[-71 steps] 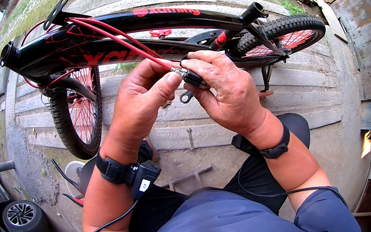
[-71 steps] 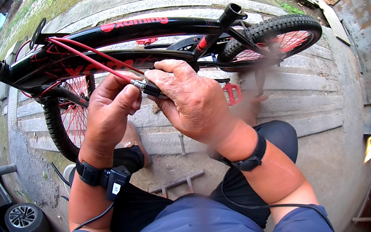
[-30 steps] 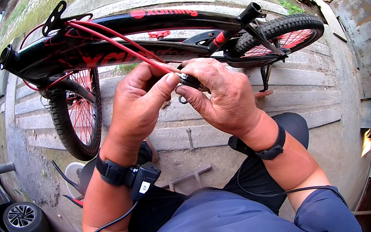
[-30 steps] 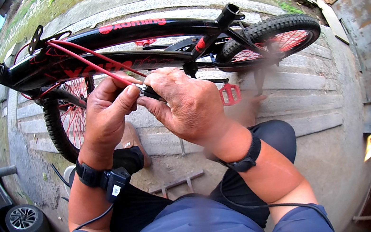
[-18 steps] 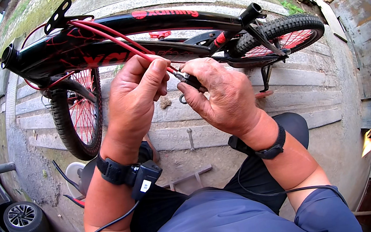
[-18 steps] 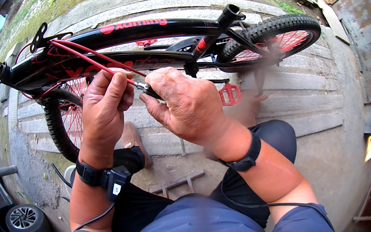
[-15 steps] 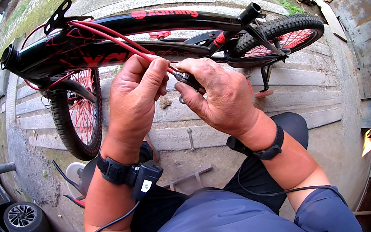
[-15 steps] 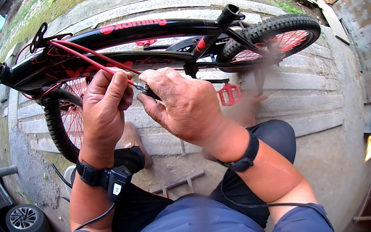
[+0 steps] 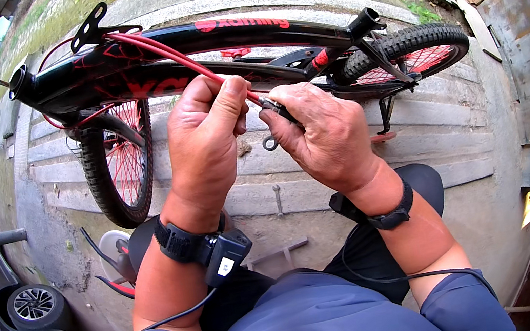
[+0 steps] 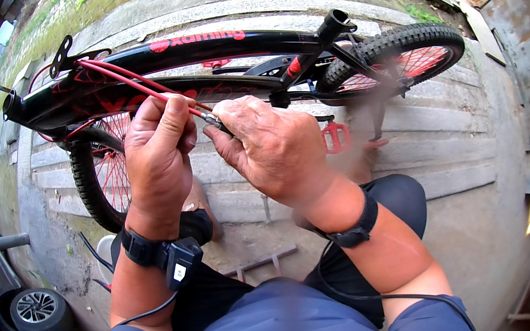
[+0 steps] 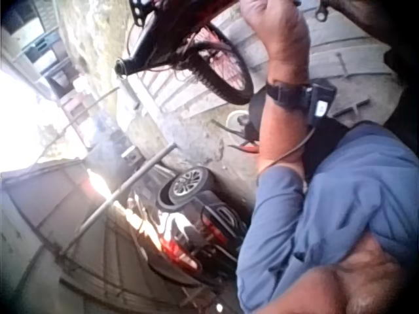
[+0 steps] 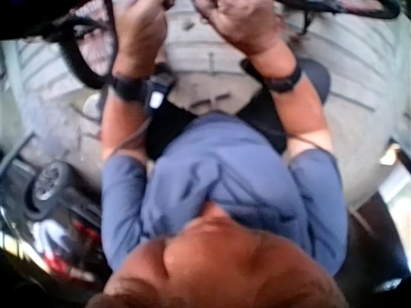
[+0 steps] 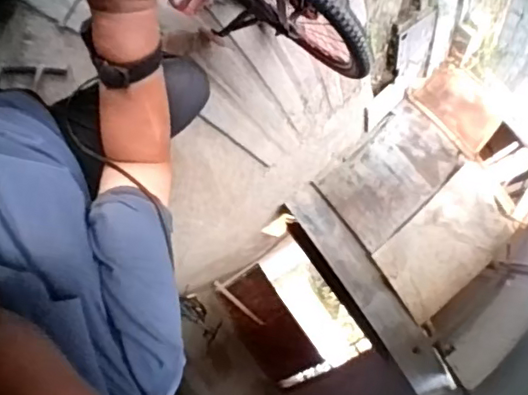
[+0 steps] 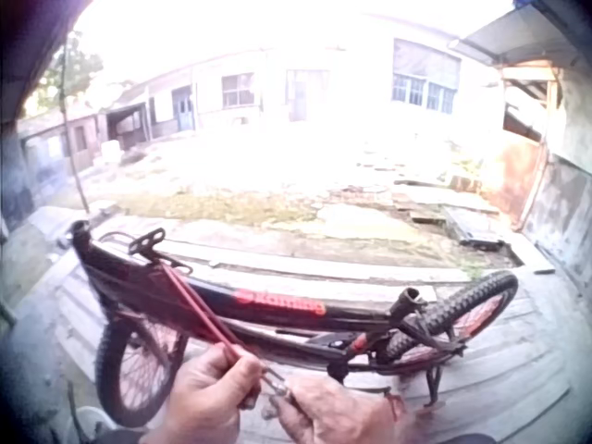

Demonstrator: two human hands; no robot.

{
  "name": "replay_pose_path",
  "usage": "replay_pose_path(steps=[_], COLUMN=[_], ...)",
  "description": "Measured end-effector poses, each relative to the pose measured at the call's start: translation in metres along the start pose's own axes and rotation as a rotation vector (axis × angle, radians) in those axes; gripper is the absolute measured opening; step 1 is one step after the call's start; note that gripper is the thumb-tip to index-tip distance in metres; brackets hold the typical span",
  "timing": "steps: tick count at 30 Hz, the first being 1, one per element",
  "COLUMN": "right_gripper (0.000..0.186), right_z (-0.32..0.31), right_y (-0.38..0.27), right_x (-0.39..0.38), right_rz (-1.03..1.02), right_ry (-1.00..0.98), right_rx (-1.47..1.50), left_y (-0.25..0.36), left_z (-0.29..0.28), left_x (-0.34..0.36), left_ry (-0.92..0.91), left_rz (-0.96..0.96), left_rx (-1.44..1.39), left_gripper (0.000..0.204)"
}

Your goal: The person is sitting on the ground repairing a bicycle brake system. They use pliers to crimp a ferrule onto a red brake cable and then attach the cable to the brake caliper, securing it with a screw.

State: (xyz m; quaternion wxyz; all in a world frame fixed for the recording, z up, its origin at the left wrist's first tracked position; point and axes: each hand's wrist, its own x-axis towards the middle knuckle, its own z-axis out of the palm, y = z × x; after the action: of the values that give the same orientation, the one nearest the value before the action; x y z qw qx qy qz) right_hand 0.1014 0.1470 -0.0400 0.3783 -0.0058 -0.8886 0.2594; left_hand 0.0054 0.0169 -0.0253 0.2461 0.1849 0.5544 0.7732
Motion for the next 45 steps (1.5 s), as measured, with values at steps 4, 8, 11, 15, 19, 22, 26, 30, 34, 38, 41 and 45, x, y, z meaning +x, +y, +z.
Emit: replay_pose_path(steps=[4,8,11,15,19,22,26,30,34,38,41,45], right_gripper=[0.021,0.021,0.020,0.019,0.019,0.019,0.019,0.018,0.019,0.019,0.019,0.017], right_z=[-0.003,-0.001,0.004,0.007,0.002,0.004,0.005,0.004,0.002,0.001,0.000,0.000], right_y=[0.002,-0.005,-0.013,-0.009,-0.013,-0.015,-0.018,-0.019,-0.018,-0.019,-0.020,-0.017], right_x=[-0.006,-0.011,-0.008,-0.004,-0.004,-0.005,-0.006,-0.010,-0.013,-0.017,-0.018,-0.020], right_rz=[0.041,0.138,0.181,0.077,0.014,0.019,0.054,0.101,0.098,0.111,0.106,0.106], right_ry=[-0.023,-0.063,-0.088,-0.071,-0.095,-0.071,-0.069,-0.090,-0.068,-0.081,-0.062,-0.065], right_rx=[0.029,0.114,0.115,0.079,0.022,0.058,0.084,0.090,0.108,0.126,0.160,0.170], left_y=[-0.001,-0.001,0.012,0.022,0.028,0.029,0.030,0.029,0.027,0.025,0.026,0.027], left_z=[0.001,0.003,0.019,0.021,0.017,0.017,0.017,0.020,0.023,0.025,0.028,0.030], left_x=[-0.001,0.007,0.007,0.013,0.016,0.018,0.019,0.022,0.023,0.021,0.019,0.016], left_ry=[-0.016,0.027,0.071,-0.047,-0.057,-0.043,-0.001,0.034,0.035,0.030,0.032,0.015], left_rz=[-0.009,0.056,-0.046,-0.126,-0.171,-0.180,-0.171,-0.183,-0.199,-0.208,-0.205,-0.185], left_rx=[0.032,-0.190,-0.538,-0.772,-0.808,-0.807,-0.773,-0.744,-0.723,-0.722,-0.724,-0.699], left_gripper=[0.021,0.033,0.036,0.036,0.037,0.036,0.036,0.036,0.036,0.035,0.032,0.034])
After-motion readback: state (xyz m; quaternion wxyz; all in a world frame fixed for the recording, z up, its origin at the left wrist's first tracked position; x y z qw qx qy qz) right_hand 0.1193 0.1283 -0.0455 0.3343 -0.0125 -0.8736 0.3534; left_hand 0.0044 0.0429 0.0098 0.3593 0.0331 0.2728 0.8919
